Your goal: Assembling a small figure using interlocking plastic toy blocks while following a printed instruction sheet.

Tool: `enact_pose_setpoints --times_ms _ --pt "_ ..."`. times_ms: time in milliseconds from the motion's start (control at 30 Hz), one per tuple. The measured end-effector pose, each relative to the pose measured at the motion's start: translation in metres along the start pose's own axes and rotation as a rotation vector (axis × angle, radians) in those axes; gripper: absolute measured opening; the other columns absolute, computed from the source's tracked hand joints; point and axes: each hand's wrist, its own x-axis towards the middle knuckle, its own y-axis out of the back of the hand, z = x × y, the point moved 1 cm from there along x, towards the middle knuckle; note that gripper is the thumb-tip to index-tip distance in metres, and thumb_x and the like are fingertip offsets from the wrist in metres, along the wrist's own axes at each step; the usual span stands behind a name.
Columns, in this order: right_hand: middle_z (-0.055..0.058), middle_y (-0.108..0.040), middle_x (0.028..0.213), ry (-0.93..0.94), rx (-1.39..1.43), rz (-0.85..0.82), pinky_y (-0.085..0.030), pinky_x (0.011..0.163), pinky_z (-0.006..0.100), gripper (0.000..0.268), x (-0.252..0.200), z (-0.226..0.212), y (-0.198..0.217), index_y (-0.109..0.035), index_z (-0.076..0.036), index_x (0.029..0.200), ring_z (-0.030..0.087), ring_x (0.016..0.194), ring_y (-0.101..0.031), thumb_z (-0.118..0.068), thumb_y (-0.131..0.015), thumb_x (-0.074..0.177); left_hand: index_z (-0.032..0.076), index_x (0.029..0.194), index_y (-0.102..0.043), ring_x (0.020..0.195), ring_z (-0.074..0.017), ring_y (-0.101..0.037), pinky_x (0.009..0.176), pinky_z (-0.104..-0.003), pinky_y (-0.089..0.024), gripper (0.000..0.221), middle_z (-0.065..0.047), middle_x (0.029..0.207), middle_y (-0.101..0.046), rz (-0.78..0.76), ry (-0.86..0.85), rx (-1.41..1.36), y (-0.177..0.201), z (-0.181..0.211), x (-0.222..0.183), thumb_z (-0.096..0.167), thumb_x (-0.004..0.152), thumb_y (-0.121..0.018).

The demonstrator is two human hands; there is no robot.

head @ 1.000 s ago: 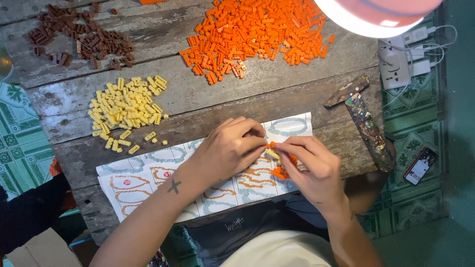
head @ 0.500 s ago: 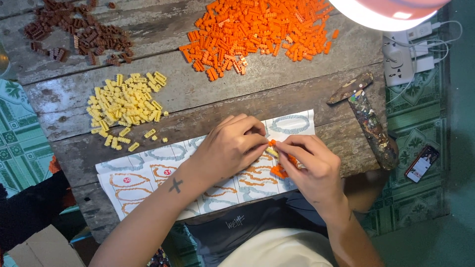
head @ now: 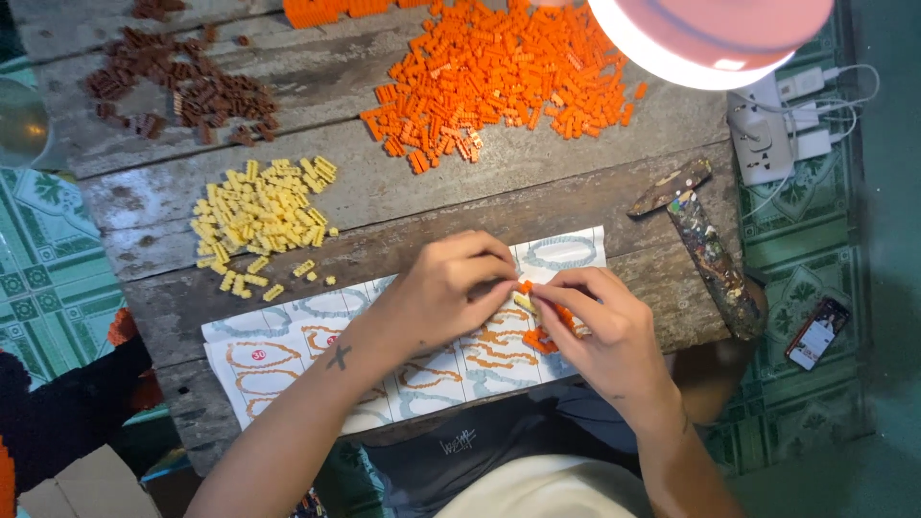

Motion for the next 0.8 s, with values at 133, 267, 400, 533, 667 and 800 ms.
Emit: enact_pose_setpoints --times_ms 133,267,400,533,667,800 --pt "0.009 -0.079 0.091 0.007 0.001 0.012 -0.066 0.067 0.034 0.014 -0.001 0.001 -0.003 -0.089 -0.005 0.105 0.027 0.083 -0.08 0.002 -0.086 0.094 0.007 0.101 -0.085 0.094 -0.0336 -0.083 0.081 -0.039 -0.066 0.007 -0.01 0.104 -0.082 0.182 -0.005 0.164 0.02 -0.015 0.006 0.002 0.097 -0.081" --pt "0.01 -0.078 0.093 0.031 0.001 0.022 -0.065 0.066 0.036 0.015 0.004 -0.003 -0.003 -0.087 -0.004 0.112 0.027 0.084 -0.078 0.001 -0.084 0.098 0.004 0.111 -0.084 0.097 -0.0324 -0.081 0.083 -0.04 -0.066 0.01 -0.01 0.111 -0.078 0.384 -0.003 0.466 0.049 -0.011 0.011 0.002 0.102 -0.081" --pt "0.013 -0.079 0.092 -0.007 -0.001 -0.017 -0.065 0.067 0.033 0.013 0.008 -0.007 -0.002 -0.089 -0.004 0.106 0.027 0.081 -0.078 0.0 -0.088 0.094 0.009 0.136 -0.082 0.102 -0.0332 -0.067 0.082 -0.046 -0.058 0.031 -0.012 0.131 -0.067 0.351 -0.022 0.709 0.053 -0.019 0.012 0.004 0.106 -0.078" --pt "0.012 -0.078 0.092 -0.02 0.019 -0.019 -0.065 0.066 0.033 0.013 0.002 0.003 -0.005 -0.089 -0.003 0.107 0.027 0.081 -0.078 0.001 -0.086 0.095 0.006 0.139 -0.082 0.111 -0.0346 -0.061 0.085 -0.046 -0.051 0.036 -0.02 0.141 -0.061 0.286 0.024 0.82 0.04 -0.002 0.027 0.001 0.104 -0.08" --pt "0.01 -0.078 0.094 -0.014 0.01 -0.011 -0.065 0.068 0.034 0.012 -0.003 0.008 -0.002 -0.088 -0.005 0.107 0.027 0.082 -0.078 0.001 -0.086 0.097 0.013 0.126 -0.088 0.113 -0.032 -0.058 0.082 -0.044 -0.05 0.026 -0.016 0.143 -0.059 0.322 0.001 1.105 0.034 0.005 0.031 0.012 0.101 -0.091" --pt "0.011 -0.079 0.095 -0.036 0.027 -0.052 -0.067 0.071 0.034 0.01 -0.008 0.012 0.003 -0.088 -0.003 0.106 0.027 0.084 -0.08 0.001 -0.086 0.096 0.01 0.104 -0.088 0.104 -0.0283 -0.056 0.076 -0.04 -0.043 0.012 -0.01 0.125 -0.064 0.343 -0.044 1.13 0.036 0.007 0.037 0.014 0.095 -0.095"
